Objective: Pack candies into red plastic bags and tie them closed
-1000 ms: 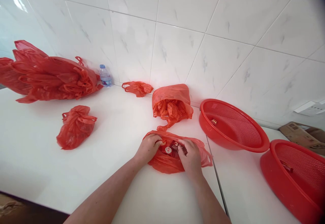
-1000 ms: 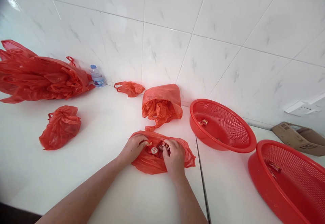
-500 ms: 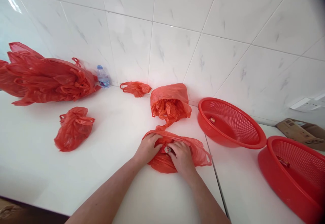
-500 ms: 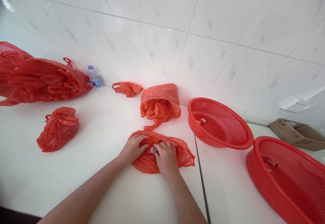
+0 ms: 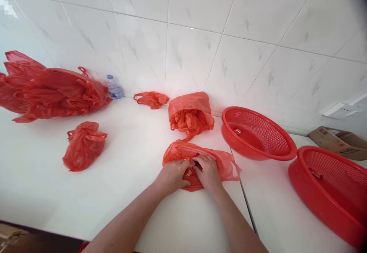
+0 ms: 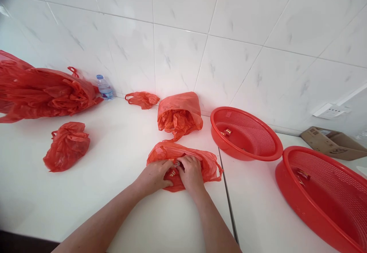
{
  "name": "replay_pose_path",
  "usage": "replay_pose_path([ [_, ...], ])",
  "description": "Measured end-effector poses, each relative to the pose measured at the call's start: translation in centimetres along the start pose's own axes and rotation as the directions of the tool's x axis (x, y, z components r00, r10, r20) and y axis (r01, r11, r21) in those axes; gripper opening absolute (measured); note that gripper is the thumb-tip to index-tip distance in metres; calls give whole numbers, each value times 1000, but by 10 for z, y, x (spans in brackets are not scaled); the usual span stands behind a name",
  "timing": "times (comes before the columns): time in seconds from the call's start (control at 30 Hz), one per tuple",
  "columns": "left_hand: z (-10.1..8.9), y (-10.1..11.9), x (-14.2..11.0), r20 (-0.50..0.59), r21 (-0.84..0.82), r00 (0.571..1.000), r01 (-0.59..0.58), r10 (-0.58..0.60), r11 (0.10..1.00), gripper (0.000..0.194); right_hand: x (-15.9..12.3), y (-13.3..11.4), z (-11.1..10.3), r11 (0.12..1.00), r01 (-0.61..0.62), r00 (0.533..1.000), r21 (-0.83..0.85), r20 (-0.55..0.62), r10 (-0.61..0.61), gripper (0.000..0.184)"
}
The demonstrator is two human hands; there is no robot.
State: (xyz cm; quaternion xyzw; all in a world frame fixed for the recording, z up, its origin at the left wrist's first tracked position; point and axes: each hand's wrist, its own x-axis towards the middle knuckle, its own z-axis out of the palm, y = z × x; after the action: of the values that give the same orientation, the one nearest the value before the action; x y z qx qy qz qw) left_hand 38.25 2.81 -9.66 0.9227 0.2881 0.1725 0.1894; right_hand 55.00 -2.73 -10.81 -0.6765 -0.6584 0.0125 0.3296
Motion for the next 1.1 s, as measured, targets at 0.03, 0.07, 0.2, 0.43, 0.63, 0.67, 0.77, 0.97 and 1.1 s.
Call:
replay_pose_path([
  [0.03,-1,-1,0,3,-7,1000,12,-12,1000,28,0,0,-1,1000,17,1000,8,-7,-17,25],
  [0.07,-1,-2,0,10,-15,1000,19,-19,1000,28,0,0,-3,999,35,999,15,-23,-35,25],
  [0.2,-5,-3,1,34,-82,999,9,-6,997,12,-1,-7,-10,995,65,996,70,-57,-61,19],
  [0.43,-19,-4,2,-32,-297,999,-24,16,955,11,-5,-14,-13,988,-102,967,117,245,71,30],
  [0.63,-24,-6,0,-10,-278,1000,5,-9,960,19,-6,-14,-10,990,-132,950,45,293,113,20],
  [0.67,-23,-6,0,-18,-247,1000,5,-10,969,20,-6,-14,-9,989,-142,952,42,278,125,14],
  [0.77,-22,-9,2,-30,-159,999,7,-12,987,21,-5,-12,-9,982,-188,961,32,215,177,10],
  [0.97,-21,-14,4,20,-61,996,83,-81,995,19,-2,-9,-12,938,-345,926,18,168,337,13],
  [1.1,-19,-17,4,-31,-30,993,109,-110,994,16,-3,-12,-15,943,-329,921,56,241,307,19],
])
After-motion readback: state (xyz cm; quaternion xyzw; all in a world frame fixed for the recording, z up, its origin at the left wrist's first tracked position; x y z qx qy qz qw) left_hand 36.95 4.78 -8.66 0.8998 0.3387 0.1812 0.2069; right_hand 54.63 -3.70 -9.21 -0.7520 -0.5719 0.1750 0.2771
